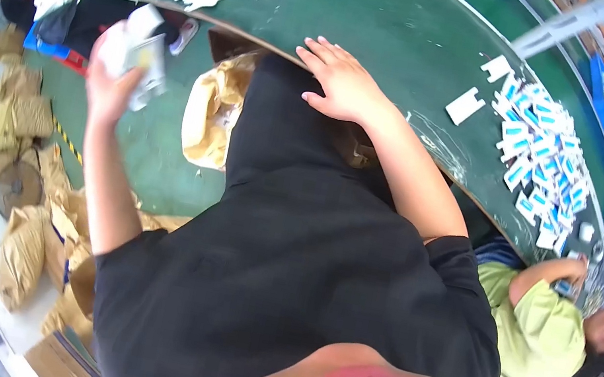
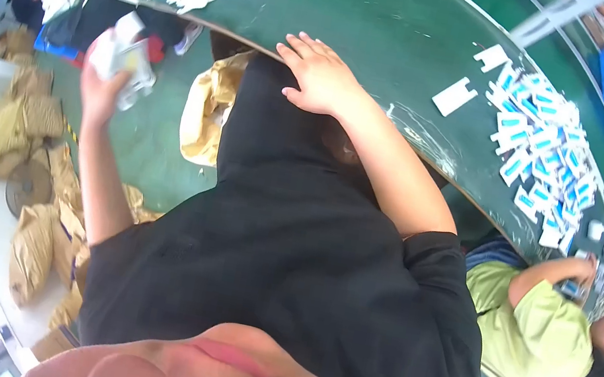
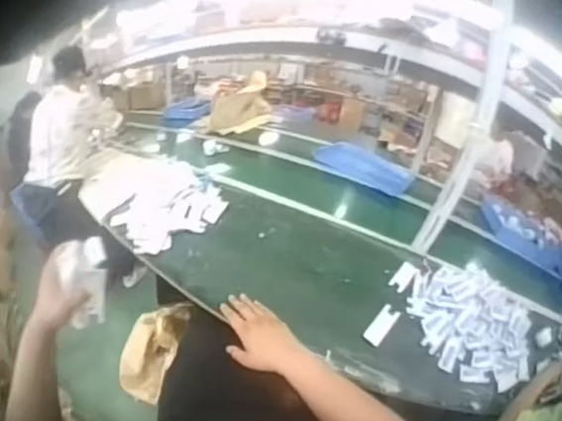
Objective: The person assembles electronic circuit boards into white plastic housings by hand, connecting wiring to the circuit boards before enclosing them in the housings.
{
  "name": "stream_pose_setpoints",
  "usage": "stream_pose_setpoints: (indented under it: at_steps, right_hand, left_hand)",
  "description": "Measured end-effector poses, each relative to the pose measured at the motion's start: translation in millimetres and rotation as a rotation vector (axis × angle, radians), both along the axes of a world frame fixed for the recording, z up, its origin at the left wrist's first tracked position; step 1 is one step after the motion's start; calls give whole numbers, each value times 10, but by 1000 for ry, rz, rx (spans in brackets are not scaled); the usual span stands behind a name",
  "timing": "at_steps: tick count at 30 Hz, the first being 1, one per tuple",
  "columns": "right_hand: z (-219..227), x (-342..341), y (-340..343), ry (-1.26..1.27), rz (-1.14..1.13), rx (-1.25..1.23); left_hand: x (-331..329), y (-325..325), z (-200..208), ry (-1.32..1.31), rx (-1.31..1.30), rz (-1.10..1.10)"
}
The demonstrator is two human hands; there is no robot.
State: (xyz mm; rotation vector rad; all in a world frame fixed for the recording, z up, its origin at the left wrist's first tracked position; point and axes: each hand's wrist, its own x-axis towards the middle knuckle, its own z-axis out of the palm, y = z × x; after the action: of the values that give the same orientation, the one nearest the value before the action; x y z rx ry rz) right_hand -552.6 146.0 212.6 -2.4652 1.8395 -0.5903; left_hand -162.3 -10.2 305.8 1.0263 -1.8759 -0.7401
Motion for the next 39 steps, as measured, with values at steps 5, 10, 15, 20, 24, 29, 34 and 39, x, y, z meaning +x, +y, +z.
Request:
stream_pose_setpoints:
  at_steps: [5,10,15,20,24,29,34,39]
  right_hand:
    - [-3,-488,430,-24,-211,-60]
    - [-47,-551,504,-101,-190,-143]
    - [-22,-533,507,-193,-183,-146]
    - [-21,-635,525,-222,-221,-104]
    - [20,-548,463,-210,-192,-77]
    - [17,-586,499,-169,-172,-106]
    - [140,-494,372,-175,-87,-59]
    - [121,-448,388,-28,-161,28]
  left_hand:
    - [-2438,-244,53,-284,-519,-332]
    - [-4147,-294,-178,-516,-654,-435]
    - [-4848,-628,-444,-598,-722,-558]
    - [-4974,-510,-412,-811,-829,-450]
    - [-4268,-558,-304,-456,-840,-475]
    - [-2364,-176,-126,-291,-96,-747]
    - [708,-275,-1166,-746,962,29]
    - [3638,1146,-2592,-830,1355,867]
